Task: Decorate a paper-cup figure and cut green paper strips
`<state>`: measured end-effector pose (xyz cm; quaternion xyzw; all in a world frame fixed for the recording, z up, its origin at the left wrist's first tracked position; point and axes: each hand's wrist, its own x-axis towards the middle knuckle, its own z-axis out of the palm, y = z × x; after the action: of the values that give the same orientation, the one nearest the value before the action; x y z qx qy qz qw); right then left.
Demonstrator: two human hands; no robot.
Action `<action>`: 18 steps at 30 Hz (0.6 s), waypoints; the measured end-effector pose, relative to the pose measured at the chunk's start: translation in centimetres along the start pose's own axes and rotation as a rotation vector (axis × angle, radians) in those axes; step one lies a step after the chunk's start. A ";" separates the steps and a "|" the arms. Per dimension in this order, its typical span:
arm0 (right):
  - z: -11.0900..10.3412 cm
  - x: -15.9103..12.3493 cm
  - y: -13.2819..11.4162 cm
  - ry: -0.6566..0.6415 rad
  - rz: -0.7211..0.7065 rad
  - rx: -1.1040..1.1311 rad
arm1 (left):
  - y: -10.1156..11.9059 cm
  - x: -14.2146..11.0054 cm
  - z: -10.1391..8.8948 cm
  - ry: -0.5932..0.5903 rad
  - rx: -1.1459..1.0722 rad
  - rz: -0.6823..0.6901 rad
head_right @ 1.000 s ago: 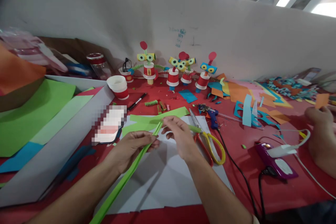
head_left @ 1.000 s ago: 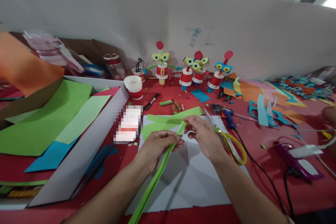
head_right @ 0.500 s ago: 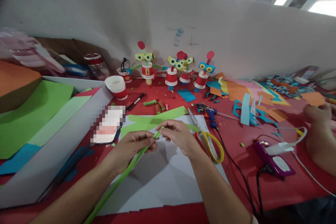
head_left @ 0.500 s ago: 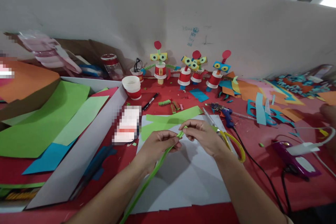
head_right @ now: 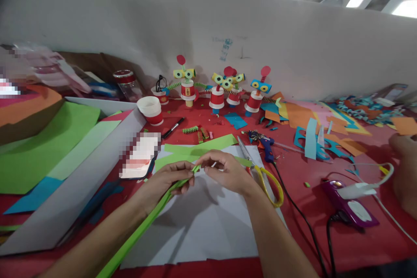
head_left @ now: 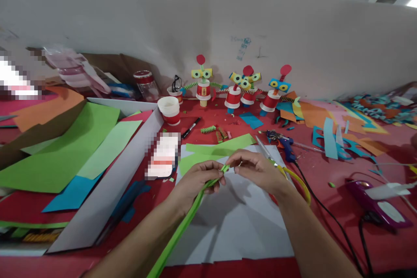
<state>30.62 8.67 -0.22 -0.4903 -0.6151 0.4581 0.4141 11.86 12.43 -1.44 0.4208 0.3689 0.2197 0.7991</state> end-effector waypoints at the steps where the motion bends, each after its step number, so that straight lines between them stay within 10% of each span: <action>1: -0.3 0.0 0.0 -0.013 -0.039 -0.069 | 0.1 0.0 -0.1 -0.014 -0.012 -0.010; 18: -0.3 0.3 0.3 0.092 0.019 0.052 | -0.3 -0.8 0.9 0.164 0.112 0.121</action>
<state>30.93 9.01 -0.43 -0.5057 -0.5785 0.4550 0.4501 12.07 11.25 -0.99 0.4668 0.4185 0.2805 0.7268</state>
